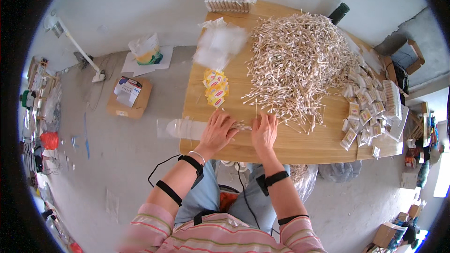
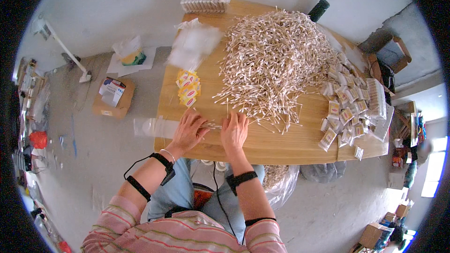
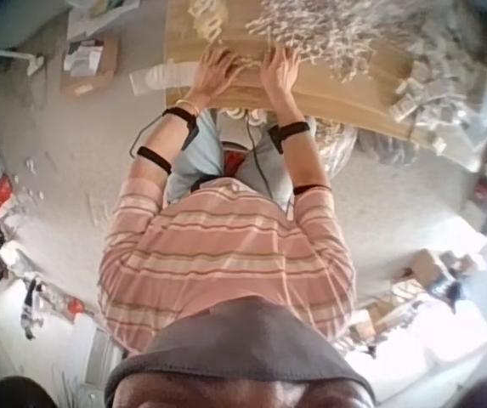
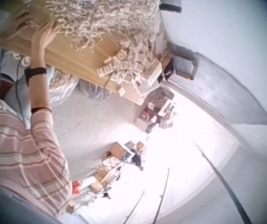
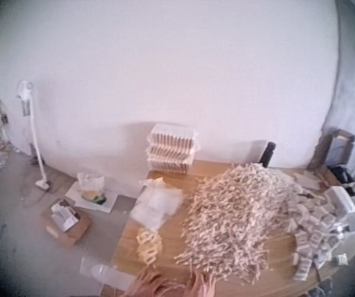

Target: Picking up a bundle of cotton swabs from a pile and placing them into a plastic bag.

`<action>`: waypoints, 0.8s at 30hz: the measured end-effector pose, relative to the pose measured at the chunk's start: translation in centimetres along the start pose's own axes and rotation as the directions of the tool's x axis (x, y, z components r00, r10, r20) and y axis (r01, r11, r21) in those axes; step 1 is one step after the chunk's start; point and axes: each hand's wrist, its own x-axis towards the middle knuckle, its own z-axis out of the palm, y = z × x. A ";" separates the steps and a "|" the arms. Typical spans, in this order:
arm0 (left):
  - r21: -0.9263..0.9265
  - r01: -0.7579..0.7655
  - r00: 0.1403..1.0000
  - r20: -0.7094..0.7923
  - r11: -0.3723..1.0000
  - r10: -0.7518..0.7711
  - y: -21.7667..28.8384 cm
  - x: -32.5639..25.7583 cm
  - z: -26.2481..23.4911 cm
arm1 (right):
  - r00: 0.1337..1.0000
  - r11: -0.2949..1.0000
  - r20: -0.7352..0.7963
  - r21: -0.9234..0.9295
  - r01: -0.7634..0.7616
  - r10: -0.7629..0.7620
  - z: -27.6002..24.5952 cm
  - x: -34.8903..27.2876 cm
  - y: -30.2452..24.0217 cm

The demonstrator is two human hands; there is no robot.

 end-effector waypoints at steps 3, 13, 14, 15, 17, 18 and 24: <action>0.015 0.026 0.983 -0.182 1.000 -0.023 0.7 0.3 -0.1 | 0.997 0.990 0.032 -0.123 0.070 -0.067 0.6 1.6 1.1; -0.071 0.074 0.995 -0.054 0.995 -0.078 0.7 -0.4 1.0 | 0.925 0.956 0.255 -0.012 0.293 -0.280 0.3 -0.1 0.2; -0.157 0.111 0.977 -0.163 0.981 -0.136 1.0 -0.9 1.4 | 0.930 0.959 0.250 -0.018 0.282 -0.269 0.2 -0.6 -0.1; -0.160 0.102 0.980 -0.155 0.982 -0.127 1.1 -1.7 1.6 | 0.954 0.966 0.150 0.024 0.258 -0.258 0.1 -1.3 -0.5; -0.039 0.058 0.988 -0.141 0.998 -0.063 1.6 -2.9 1.4 | 0.968 0.968 0.048 0.068 0.241 -0.244 -0.6 -2.2 -0.7; -0.040 0.056 0.988 -0.139 0.998 -0.061 1.7 -2.9 1.4 | 0.987 0.970 0.009 0.190 0.153 -0.157 -0.9 -2.6 -0.8; 0.221 -0.021 0.998 -0.048 0.975 0.032 1.3 0.9 2.0 | 0.995 0.906 -0.091 0.415 0.077 -0.042 1.0 -4.5 -0.8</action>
